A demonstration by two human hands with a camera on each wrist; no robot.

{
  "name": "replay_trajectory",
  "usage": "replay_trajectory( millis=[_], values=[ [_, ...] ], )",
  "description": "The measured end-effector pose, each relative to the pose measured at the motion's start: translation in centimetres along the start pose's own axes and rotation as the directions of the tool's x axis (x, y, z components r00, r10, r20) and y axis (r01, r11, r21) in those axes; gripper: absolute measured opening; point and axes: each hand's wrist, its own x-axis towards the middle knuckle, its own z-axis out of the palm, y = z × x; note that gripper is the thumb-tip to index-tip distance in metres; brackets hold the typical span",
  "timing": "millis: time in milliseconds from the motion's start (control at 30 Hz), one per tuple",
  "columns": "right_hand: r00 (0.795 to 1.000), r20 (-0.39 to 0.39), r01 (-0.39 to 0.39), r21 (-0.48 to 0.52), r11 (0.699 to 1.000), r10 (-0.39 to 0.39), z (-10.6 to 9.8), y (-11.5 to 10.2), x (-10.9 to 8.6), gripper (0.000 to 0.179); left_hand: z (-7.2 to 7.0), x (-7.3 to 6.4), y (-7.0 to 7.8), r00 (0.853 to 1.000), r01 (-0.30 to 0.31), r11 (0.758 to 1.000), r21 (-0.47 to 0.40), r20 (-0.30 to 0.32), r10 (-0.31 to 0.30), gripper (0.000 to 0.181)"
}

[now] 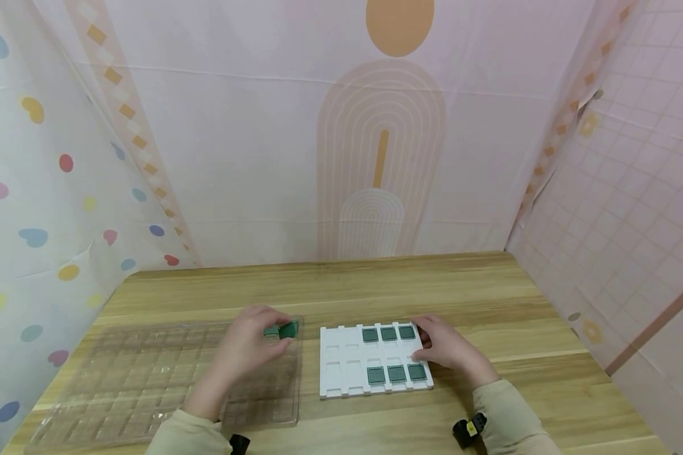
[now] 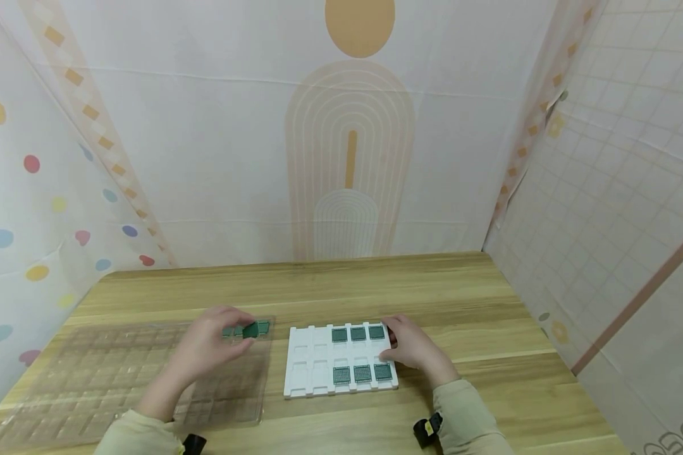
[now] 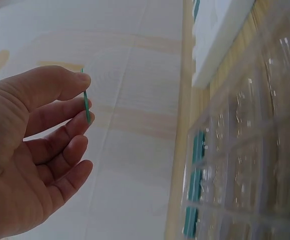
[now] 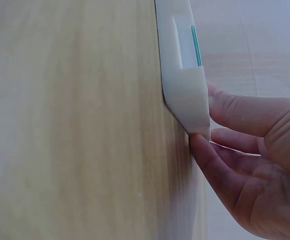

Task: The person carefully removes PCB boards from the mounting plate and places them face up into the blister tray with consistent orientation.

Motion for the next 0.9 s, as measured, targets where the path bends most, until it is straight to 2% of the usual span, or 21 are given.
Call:
replay_trajectory(
  millis=[433,900],
  values=[
    [1.0,0.002,0.01,-0.003,1.0,-0.01,-0.1,0.1,-0.1,0.07,-1.6,-0.6,-2.2,0.999,-0.001,1.0,0.028,0.045,0.0,0.026],
    [1.0,0.005,0.009,0.002,1.0,-0.009,-0.1,0.0,-0.2,0.07,-2.4,-0.8,-4.0,0.995,-0.002,0.996,0.085,0.101,-0.007,0.025]
  ],
)
